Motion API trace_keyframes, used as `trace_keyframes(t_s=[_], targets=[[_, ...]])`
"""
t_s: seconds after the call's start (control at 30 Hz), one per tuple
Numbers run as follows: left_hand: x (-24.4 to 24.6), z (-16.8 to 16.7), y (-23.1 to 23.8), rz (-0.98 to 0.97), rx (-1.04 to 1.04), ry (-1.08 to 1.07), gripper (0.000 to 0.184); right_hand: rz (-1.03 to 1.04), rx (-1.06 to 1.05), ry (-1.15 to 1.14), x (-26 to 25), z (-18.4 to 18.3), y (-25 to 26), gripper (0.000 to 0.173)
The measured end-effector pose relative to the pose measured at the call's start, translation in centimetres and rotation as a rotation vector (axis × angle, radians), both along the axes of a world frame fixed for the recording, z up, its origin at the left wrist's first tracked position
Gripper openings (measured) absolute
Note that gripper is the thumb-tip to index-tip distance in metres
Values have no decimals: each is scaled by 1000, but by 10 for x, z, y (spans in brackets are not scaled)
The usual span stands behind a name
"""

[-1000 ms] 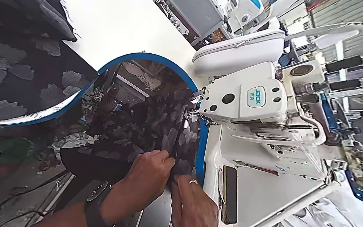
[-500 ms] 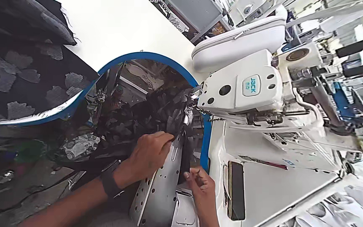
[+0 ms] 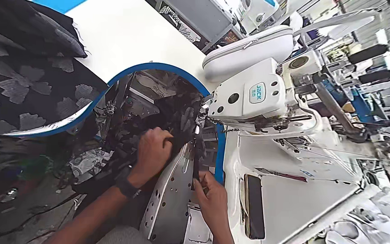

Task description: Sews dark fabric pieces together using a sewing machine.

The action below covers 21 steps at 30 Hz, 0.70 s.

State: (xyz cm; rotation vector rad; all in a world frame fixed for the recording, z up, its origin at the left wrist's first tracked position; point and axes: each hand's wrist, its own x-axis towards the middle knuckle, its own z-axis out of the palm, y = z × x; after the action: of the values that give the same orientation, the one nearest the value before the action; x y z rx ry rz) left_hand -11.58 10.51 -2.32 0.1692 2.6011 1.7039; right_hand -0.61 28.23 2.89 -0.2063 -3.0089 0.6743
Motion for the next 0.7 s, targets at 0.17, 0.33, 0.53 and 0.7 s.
trace_keyframes(t_s=[0.17,0.33,0.53,0.7], targets=[[19,1,-22,-282,317,13,26,33,-459,70,25,-3,17,16],[55,6,8,-310,327,143,20,344,406,247,6,42,-39,24],[35,-7,19,-210,427,122,17,424,601,204,-29,38,-47,19],[44,-6,17,-190,391,209,24,309,515,256,-25,28,-41,23]])
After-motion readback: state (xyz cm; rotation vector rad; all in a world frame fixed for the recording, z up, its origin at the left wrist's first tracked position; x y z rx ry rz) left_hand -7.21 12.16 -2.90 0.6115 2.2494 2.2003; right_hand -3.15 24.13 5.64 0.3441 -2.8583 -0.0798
